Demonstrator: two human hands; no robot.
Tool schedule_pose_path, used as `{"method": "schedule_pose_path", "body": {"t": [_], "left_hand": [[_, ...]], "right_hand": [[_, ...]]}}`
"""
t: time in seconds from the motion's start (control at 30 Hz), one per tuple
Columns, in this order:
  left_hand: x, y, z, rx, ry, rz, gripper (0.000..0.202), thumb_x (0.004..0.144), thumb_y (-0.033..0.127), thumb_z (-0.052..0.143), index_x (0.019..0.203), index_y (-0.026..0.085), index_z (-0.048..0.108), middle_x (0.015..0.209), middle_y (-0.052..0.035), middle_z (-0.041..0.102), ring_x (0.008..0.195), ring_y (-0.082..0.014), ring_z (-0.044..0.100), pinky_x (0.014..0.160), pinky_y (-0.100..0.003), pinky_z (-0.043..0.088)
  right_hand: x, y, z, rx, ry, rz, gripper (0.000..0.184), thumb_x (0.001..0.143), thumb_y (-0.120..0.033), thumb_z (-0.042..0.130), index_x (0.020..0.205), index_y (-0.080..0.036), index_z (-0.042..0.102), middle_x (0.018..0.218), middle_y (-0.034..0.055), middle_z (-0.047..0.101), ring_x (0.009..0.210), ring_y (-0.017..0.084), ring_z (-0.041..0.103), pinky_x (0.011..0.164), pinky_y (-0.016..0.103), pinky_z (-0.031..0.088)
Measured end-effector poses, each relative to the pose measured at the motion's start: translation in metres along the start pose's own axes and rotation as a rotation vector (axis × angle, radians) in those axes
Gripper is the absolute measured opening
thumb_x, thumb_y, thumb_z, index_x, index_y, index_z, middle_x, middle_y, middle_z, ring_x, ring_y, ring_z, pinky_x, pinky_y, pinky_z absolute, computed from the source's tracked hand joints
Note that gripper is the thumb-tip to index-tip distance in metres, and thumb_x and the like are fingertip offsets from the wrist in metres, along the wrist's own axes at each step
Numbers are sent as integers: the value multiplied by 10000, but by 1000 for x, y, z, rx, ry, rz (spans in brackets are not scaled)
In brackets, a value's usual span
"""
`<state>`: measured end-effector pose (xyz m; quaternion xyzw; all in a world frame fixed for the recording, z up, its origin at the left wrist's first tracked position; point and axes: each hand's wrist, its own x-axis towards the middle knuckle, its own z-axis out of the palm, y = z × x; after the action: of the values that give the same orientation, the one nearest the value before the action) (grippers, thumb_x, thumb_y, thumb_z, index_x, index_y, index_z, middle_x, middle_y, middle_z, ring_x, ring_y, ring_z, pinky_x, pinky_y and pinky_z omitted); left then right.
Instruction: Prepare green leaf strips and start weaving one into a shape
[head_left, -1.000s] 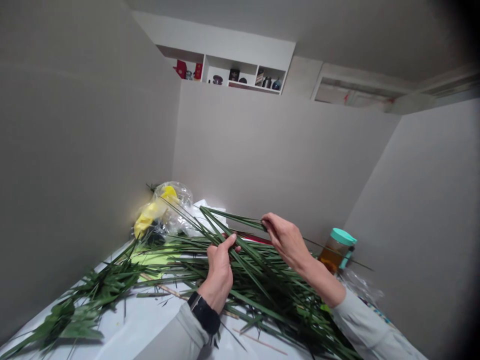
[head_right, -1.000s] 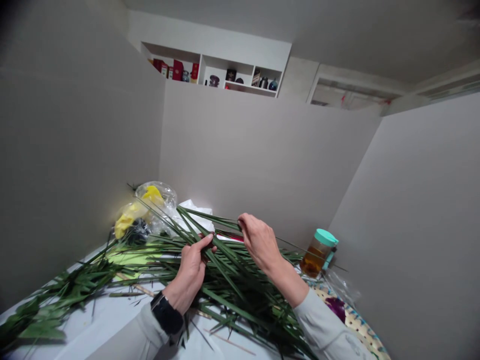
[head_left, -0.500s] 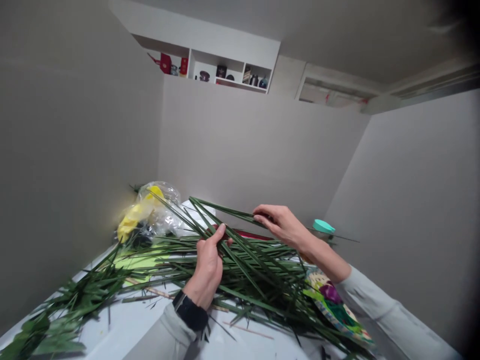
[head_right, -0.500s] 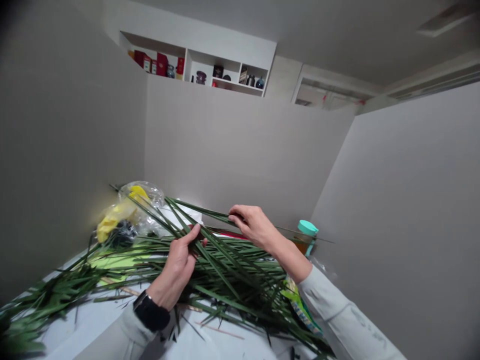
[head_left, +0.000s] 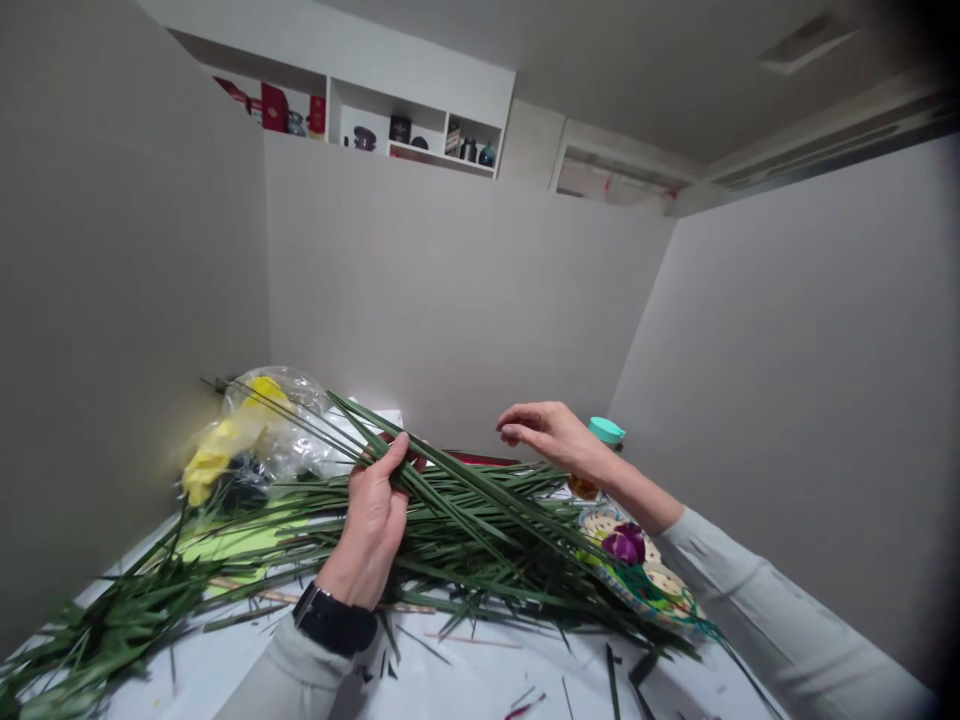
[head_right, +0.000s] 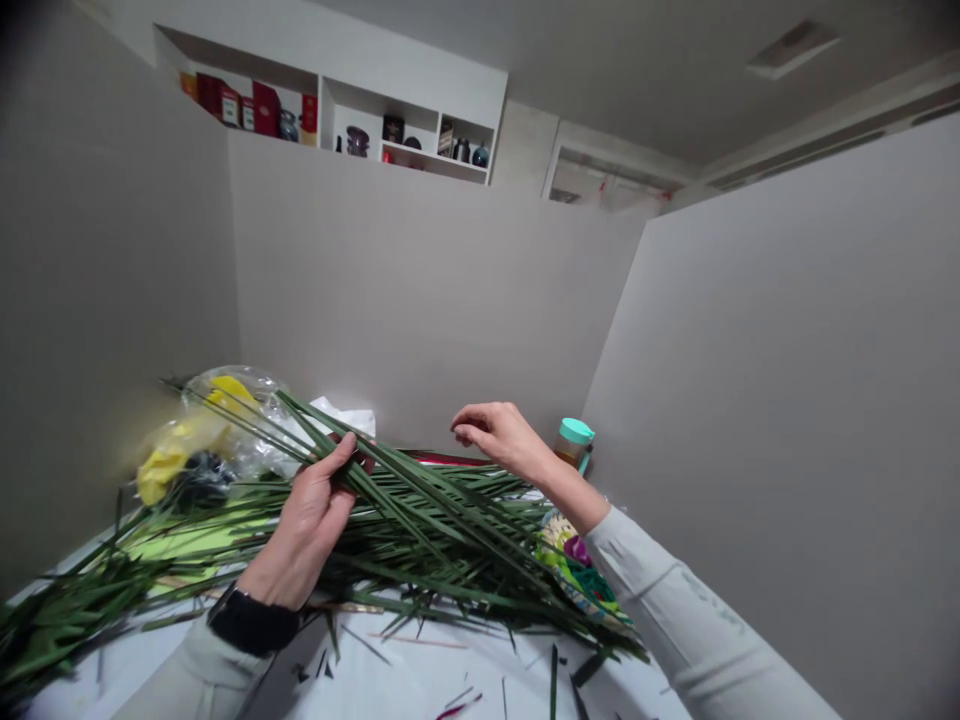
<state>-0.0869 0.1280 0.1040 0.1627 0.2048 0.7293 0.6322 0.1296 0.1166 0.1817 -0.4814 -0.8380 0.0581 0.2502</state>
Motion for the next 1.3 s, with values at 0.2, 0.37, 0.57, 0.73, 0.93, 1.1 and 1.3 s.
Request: {"method": "schedule_pose_path", "body": {"t": [0.2,0.37,0.57,0.73,0.93,1.1,1.3], "left_hand": [[0,-4,-2,19,-24,25,238,627,85,791,747,103,586,699,-11,606,594,-134,594,564,-234,551],[-2,-5,-1,60,-22,89,351,523,130,860,740,115,584,701,10,588,580,-125,573,534,-229,551],[-7,-6,0,129,-67,101,420,480,192,909,748,126,592,720,27,575,591,-122,579,550,-237,574],[-10,-6,-2,181,-118,43,420,482,215,912,747,114,602,699,-2,610,569,-135,598,538,-219,555],[-11,-8,-2,199,-121,78,438,453,193,909,756,135,598,713,15,624,602,-128,603,568,-212,551],[-17,-11,0,243,-202,54,379,510,257,887,721,115,606,664,-24,632,573,-150,595,563,-240,519],[-22,-17,4,294,-268,98,374,570,336,850,807,124,654,820,-58,675,749,-188,630,731,-280,515]], "right_hand": [[-7,-31,19,110,-172,-44,182,885,-299,558,889,-180,695,733,-15,657,655,115,549,604,229,386],[-10,-35,20,173,-215,-30,270,920,-386,519,988,-182,680,812,4,660,718,128,555,629,232,389],[-13,-29,18,188,-271,-9,250,914,-349,521,856,-162,676,726,-3,657,623,116,524,573,226,369],[-8,-25,7,126,-182,10,287,940,-318,457,815,-159,661,727,15,639,645,125,532,609,235,386],[-3,-23,-11,36,-119,-5,256,924,-316,482,862,-167,680,741,22,654,641,132,541,607,245,376],[-4,-34,-2,1,-123,-64,239,891,-367,555,963,-172,674,729,11,641,621,130,518,567,236,358],[6,-55,19,-53,-30,-108,130,862,-254,572,863,-171,671,790,37,623,693,148,523,634,254,365]]}}
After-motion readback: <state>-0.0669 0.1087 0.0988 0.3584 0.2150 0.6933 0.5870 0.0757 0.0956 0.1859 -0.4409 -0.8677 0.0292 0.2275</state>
